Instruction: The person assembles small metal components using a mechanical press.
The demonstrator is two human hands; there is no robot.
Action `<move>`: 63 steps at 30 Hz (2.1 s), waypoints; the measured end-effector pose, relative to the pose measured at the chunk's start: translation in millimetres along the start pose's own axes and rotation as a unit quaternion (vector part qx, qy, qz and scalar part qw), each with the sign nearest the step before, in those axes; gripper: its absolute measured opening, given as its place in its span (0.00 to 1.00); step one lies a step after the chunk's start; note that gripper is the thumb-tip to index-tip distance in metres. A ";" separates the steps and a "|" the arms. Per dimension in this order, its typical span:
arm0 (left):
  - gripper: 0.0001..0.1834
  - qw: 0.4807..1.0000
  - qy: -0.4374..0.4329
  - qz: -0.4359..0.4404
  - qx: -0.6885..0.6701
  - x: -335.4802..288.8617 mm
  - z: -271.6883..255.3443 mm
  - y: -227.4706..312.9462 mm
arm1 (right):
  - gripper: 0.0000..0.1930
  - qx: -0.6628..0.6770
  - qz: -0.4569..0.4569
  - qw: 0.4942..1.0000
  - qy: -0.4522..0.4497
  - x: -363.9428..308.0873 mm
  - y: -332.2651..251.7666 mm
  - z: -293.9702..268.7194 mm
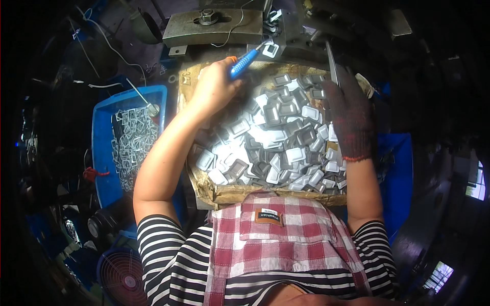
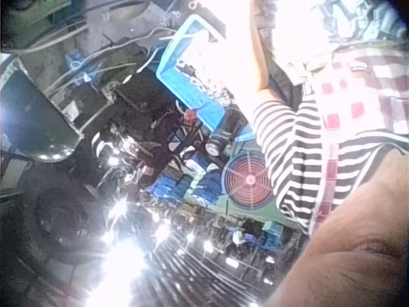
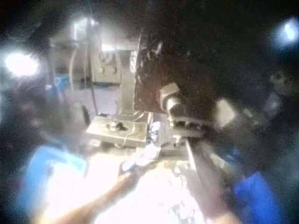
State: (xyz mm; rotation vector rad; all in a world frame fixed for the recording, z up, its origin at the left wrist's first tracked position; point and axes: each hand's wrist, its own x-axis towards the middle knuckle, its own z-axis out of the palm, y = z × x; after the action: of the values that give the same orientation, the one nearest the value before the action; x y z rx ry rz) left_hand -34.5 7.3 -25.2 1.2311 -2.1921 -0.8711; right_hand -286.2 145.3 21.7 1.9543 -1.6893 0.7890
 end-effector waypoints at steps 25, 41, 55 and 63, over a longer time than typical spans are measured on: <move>0.21 0.869 0.014 -0.174 -0.462 -7.5 6.0 -2.1 | 0.21 0.466 0.489 0.689 -0.264 -31.2 -89.3 -51.1; 0.14 0.783 -0.042 -0.149 -0.602 -24.4 19.3 9.2 | 0.20 0.456 0.440 0.724 -0.274 -39.9 -91.3 -43.1; 0.09 0.943 -0.090 0.071 0.314 77.4 -33.0 69.5 | 0.24 0.303 0.463 0.825 -0.114 -11.2 -46.5 -57.8; 0.11 0.974 0.091 0.069 0.194 88.3 -7.3 43.8 | 0.25 0.327 0.463 0.813 -0.133 16.6 -26.9 -31.8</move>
State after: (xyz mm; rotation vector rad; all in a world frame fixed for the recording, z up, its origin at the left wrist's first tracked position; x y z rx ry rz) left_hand -97.1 -54.5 19.8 1.2539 -2.3288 -0.2681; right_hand -262.4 158.2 57.5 1.5297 -2.8986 1.6741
